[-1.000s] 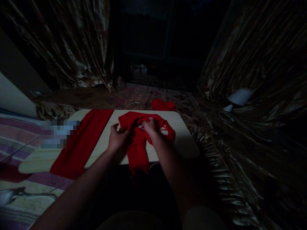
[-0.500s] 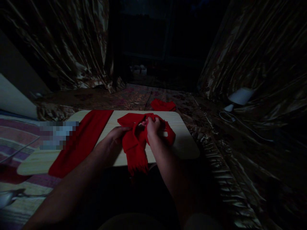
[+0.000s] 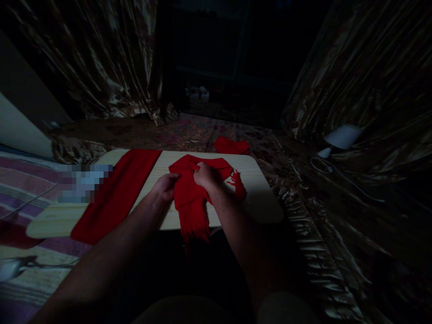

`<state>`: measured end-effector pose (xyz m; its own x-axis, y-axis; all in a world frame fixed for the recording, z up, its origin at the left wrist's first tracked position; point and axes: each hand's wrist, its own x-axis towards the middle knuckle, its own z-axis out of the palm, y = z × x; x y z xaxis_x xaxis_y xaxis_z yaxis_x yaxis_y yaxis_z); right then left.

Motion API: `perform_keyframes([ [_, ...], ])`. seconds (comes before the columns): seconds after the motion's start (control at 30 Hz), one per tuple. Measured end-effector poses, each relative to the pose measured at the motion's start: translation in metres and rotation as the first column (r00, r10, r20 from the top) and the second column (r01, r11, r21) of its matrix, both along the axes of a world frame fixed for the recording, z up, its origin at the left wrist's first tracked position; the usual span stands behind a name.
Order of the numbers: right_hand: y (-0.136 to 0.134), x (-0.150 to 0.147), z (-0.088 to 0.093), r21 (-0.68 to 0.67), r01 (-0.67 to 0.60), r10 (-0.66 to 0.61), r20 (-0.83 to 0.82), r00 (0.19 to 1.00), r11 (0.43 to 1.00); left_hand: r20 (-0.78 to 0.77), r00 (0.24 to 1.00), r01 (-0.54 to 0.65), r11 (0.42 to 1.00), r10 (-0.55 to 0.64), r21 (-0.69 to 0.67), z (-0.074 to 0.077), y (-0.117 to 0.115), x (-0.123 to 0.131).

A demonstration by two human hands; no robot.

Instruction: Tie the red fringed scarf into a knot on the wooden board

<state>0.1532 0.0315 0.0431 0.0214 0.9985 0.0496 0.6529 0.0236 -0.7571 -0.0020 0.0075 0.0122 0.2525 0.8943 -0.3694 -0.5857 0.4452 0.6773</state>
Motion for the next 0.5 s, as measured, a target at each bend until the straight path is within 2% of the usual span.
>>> perform_keyframes([
  [0.07, 0.006, 0.000, -0.004, -0.055, -0.072, 0.072, 0.008, 0.997, 0.996, 0.000, 1.000, -0.001, 1.000, 0.001, 0.014, 0.000, 0.001, 0.001],
  [0.27, 0.015, 0.002, -0.008, -0.201, -0.236, 0.218, -0.104, 0.970, 0.951, 0.061, 0.997, -0.039, 0.999, 0.040, -0.023, 0.009, -0.003, 0.008],
  [0.43, 0.021, 0.009, -0.005, -0.300, -0.289, 0.278, -0.079, 0.957, 0.909, 0.024, 0.999, -0.045, 0.999, 0.044, 0.030, 0.013, -0.004, 0.010],
  [0.5, 0.024, 0.011, -0.002, -0.272, -0.292, 0.253, -0.170, 0.952, 0.917, -0.011, 1.000, -0.017, 0.999, 0.017, 0.048, 0.013, -0.003, 0.010],
])
